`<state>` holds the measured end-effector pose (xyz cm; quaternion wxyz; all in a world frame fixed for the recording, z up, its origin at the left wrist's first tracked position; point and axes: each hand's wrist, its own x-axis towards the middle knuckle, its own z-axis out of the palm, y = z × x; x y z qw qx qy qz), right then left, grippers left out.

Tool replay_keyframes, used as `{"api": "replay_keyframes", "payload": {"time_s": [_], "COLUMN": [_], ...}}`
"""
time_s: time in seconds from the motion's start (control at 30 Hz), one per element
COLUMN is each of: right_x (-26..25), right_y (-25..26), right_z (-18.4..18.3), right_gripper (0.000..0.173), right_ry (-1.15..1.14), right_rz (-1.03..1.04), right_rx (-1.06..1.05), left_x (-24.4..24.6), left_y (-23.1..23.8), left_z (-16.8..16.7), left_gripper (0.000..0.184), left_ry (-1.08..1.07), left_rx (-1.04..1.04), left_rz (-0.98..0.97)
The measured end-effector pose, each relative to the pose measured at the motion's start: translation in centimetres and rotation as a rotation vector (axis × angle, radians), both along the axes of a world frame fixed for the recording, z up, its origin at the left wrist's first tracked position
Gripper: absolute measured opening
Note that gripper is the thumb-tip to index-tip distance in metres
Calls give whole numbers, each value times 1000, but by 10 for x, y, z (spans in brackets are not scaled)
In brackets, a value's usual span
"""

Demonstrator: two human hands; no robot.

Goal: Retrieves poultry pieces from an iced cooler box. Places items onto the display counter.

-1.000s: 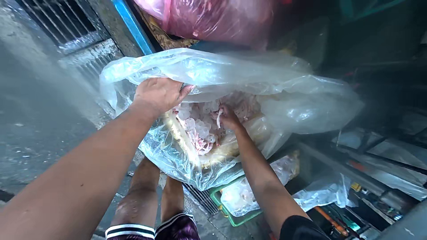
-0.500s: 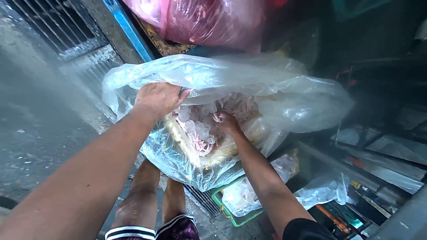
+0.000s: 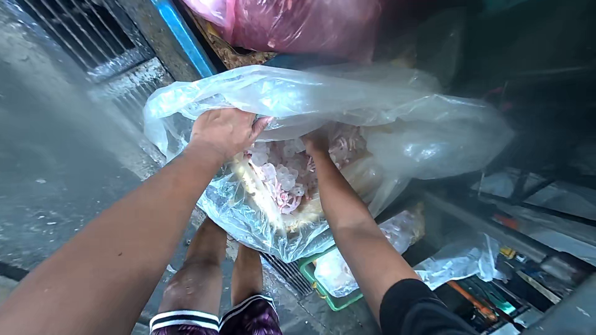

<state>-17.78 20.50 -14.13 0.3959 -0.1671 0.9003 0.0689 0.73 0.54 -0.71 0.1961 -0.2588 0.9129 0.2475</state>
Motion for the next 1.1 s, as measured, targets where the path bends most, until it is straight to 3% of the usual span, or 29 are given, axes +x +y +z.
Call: {"api": "replay_keyframes", "payload": {"time_s": [0.1,0.23,0.33,0.47,0.53,0.63,0.77,0.93,1.1], "right_x": [0,3,0,-48,-68,-84,-89,-78,-66], "right_y": [3,31,61,92,96,94,81,112,118], "right_z": [-3,-8,5,32,36,20,20,-2,-24], "right_gripper": [51,40,45,54,56,53,62,62,61], "right_ry": [-31,-18,22,200,99,-36,-118,-217,-362], "right_rz": [-59,-156,-267,-361,-487,-659,-510,-178,-163], "right_rx": [-5,-246,-278,-187,-141,-250,-187,-100,-152], "left_x": [1,1,1,0,2,2,0,0,-1], "left_y": [0,0,1,-1,0,1,1,3,5], "left_z": [-3,-6,-5,-3,-5,-6,0,0,-2], "left_gripper": [63,63,63,63,63,64,66,64,68], "left_ry": [2,14,9,0,13,21,-4,7,-1], "left_rx": [-13,-38,-36,-24,-19,-23,-37,-54,-62], "left_rz": [2,4,-9,-7,-7,-5,-10,-7,-12]}}
